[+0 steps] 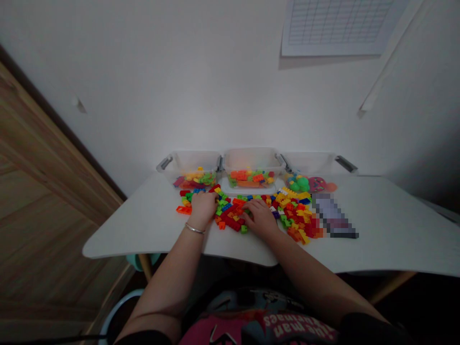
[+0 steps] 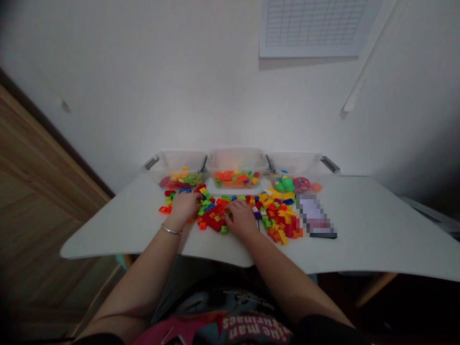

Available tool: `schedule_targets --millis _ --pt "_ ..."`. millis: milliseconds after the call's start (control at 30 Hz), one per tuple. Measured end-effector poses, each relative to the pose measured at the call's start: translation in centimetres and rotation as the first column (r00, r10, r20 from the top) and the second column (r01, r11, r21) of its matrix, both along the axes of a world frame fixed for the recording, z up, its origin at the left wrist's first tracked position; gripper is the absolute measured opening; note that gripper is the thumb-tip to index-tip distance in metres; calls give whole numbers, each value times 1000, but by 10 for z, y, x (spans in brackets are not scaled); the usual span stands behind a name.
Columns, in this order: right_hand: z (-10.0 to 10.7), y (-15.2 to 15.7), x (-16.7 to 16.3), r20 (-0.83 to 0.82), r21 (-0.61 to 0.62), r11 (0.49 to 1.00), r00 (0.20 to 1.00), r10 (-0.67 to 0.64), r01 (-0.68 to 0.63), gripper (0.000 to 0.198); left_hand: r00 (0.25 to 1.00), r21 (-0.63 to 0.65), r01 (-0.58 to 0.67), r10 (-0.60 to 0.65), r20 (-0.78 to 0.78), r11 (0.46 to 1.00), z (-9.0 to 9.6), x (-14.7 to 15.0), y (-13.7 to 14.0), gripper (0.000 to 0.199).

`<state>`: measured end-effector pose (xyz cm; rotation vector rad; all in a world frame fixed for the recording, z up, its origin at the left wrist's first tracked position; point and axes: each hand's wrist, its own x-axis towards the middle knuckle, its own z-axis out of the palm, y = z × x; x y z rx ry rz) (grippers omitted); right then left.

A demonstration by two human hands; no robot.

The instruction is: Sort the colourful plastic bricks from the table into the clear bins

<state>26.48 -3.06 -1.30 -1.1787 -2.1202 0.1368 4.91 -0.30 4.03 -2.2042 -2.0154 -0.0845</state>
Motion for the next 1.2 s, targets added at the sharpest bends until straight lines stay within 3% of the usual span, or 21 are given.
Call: schedule_targets --millis 567,633,700,767,867,933,1000,1100,1200 --pt "-3 2 1 9 -23 1000 1000 -12 13 19 996 99 83 -84 2 992 0 -1 -6 23" --pt "-3 2 2 10 -26 1000 1000 -13 14 19 998 123 47 -53 46 991 2 -5 -5 22" --pt "-3 2 2 13 -28 999 1000 -15 16 19 979 112 22 -44 199 993 5 -11 -1 19" --pt "-3 1 2 20 -26 999 1000 -17 18 19 886 94 54 -91 454 994 10 -18 6 15" --pt "-2 0 1 31 -26 1000 999 -16 17 19 588 193 79 -202 784 978 23 -27 20 18" --pt "-2 -1 1 29 -26 999 999 -18 19 19 408 304 -7 -275 871 953 36 -31 32 22" --pt "-2 -1 1 19 -27 999 999 -27 27 18 328 399 -118 -344 880 909 50 -34 45 20" --pt "-2 -1 0 9 -29 999 999 -37 37 19 416 446 -288 -309 855 847 64 -37 63 15" --pt "-4 0 0 -3 -8 999 999 -47 47 20 550 363 -370 -113 828 855 67 -40 80 14"
